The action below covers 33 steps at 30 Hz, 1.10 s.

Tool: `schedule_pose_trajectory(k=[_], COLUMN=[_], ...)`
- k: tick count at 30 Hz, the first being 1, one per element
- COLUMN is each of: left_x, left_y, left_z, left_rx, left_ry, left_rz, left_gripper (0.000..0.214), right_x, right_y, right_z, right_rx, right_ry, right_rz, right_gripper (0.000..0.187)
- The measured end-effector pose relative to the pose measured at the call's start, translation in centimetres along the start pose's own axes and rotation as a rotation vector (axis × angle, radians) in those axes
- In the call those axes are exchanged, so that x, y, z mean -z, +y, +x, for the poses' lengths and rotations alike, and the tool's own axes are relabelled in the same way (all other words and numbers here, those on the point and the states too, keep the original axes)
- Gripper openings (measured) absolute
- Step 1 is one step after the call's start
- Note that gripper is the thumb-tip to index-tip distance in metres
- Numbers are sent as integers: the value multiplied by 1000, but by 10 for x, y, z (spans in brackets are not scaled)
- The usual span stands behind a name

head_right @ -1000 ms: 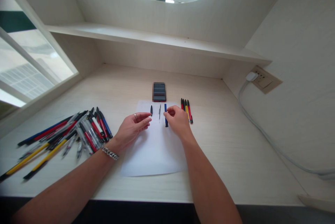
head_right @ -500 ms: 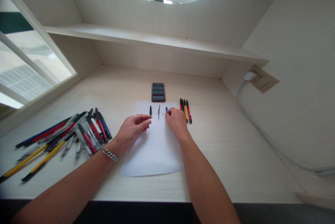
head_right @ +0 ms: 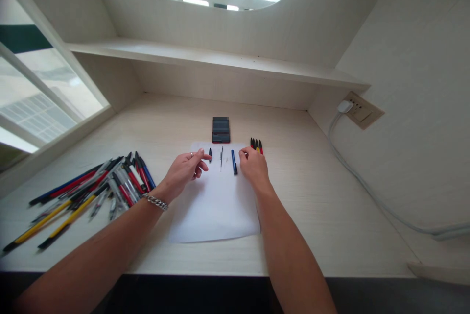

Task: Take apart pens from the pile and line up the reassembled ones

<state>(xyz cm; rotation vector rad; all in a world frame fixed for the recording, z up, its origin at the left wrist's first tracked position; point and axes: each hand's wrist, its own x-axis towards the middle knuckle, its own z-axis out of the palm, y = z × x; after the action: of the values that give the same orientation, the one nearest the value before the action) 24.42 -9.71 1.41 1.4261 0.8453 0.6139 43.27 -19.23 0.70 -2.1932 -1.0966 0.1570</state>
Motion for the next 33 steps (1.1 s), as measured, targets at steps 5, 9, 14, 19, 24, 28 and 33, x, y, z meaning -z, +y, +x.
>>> schedule_pose_trajectory(k=[5,9,14,19,24,28,33], left_x=[0,7,8,2,2,1,-4], left_y=[-5,-15,-16,-16,-19,-19,-16], left_z=[16,18,12,9,8,7,5], left_rx=[-91,-185,-219,-248,-253,-221,-170], left_ry=[47,61,26,-19,-47,-68,-127], left_rz=[62,224,360,403,425,344,95], left_gripper=[51,46,41,40,39,37,44], right_x=[-2,-7,-15,-22,-22,-14,-10], right_y=[1,3,-1,-8,-11,-13,-29], right_z=[-1,-2,-3,-4,-4,-6,-19], right_rx=[28,49,18,2,-36,-50,100], right_ry=[-32,-76,-121,-120,-121,-114,-234], right_rz=[-11,-49,-134,-242,-312,-134,343], right_gripper=[25,22,21,28,23,25,25])
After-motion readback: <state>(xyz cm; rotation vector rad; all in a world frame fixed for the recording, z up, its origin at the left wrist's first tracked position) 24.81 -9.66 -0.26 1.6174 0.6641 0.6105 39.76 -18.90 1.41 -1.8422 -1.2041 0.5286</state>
